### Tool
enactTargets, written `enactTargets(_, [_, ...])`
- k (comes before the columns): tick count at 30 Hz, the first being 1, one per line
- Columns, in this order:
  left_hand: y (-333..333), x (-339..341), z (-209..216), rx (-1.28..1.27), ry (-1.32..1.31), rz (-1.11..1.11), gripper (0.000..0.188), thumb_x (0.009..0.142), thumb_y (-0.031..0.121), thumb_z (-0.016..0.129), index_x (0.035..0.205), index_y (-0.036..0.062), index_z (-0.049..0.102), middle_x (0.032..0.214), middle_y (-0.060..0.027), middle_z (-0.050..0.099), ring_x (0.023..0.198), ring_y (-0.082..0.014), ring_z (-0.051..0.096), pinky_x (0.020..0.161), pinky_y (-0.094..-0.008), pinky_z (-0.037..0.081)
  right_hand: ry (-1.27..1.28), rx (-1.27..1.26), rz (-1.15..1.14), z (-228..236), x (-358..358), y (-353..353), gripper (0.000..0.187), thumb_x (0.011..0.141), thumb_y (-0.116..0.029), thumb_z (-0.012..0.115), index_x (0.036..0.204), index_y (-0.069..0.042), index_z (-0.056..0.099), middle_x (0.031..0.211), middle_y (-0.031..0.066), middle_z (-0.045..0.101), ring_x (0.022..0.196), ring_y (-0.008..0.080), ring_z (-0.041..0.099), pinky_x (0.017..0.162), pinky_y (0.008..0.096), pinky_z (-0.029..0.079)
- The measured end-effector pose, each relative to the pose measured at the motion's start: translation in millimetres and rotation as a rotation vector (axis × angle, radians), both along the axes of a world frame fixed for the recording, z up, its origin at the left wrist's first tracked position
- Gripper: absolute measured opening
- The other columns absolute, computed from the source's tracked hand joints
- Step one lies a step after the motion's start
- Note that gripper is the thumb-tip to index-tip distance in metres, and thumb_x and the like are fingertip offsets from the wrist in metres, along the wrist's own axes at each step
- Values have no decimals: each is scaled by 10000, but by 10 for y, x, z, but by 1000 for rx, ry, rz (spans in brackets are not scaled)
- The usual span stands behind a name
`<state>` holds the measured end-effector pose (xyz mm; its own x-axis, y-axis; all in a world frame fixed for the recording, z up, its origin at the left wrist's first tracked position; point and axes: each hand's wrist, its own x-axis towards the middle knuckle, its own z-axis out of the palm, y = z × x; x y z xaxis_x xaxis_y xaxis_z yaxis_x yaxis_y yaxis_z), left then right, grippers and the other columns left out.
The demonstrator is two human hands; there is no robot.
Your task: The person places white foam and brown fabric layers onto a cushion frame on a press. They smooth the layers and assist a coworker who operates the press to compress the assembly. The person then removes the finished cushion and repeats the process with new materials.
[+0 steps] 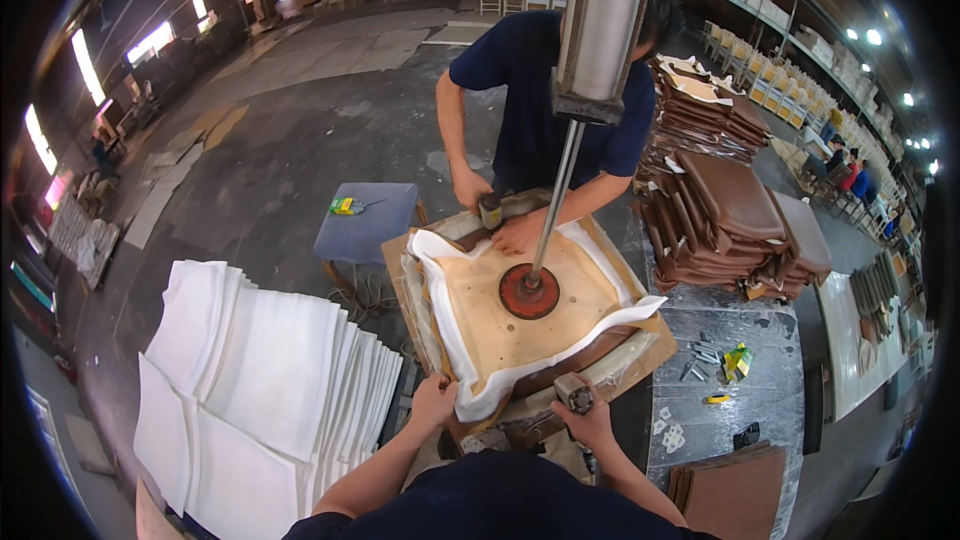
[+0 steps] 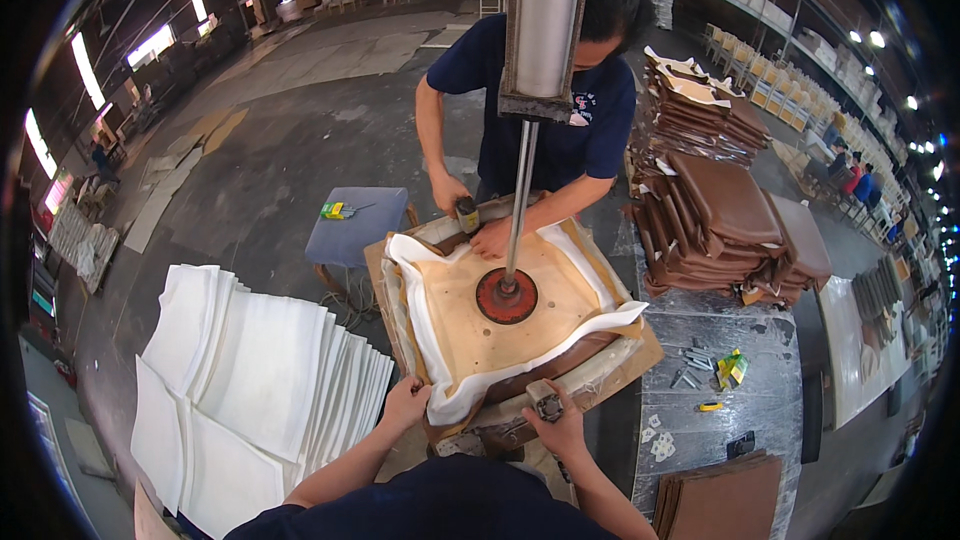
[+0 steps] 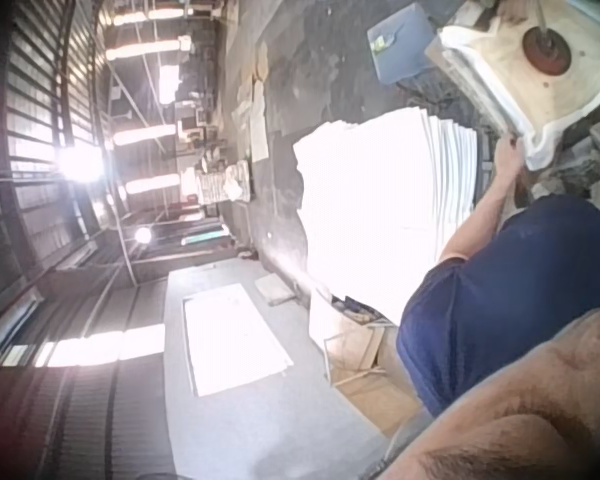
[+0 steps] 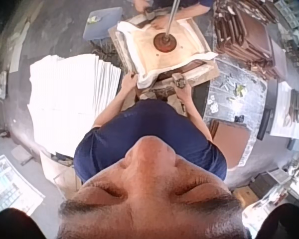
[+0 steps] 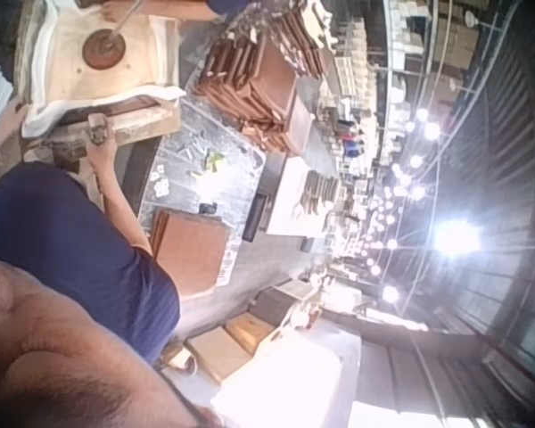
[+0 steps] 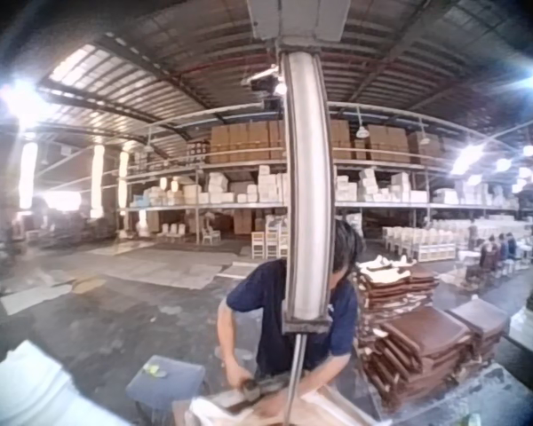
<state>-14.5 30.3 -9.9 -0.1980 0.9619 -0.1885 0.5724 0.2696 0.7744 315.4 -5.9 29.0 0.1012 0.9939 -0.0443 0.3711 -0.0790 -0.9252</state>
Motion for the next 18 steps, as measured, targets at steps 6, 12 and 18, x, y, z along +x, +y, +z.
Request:
enactTargets(6, [6,0,6,-19,-15,6,329,965,317,760,998,-9,728,937,-215,782,906,-393,771,825,-491,596,-3,-1,10,-36,10,31,706,859,-161,959,1501,-127,669,1238,148,812,1160,236,779,1007,388,606])
enactTargets(12, [-6,17,4,-24,-8,26,346,966,332,762,999,-11,736,920,-215,779,883,-382,773,816,-489,600,-30,-31,11,-25,19,52,705,857,-154,954,1500,-114,669,1250,154,812,1176,239,779,1019,393,606])
enactTargets(18, [20,-1,-4,1,14,9,349,966,338,762,985,-10,735,922,-217,772,885,-385,768,810,-485,597,-20,-58,7,-57,28,66,694,854,-156,953,1488,-100,676,1263,165,811,1196,252,780,1029,400,607])
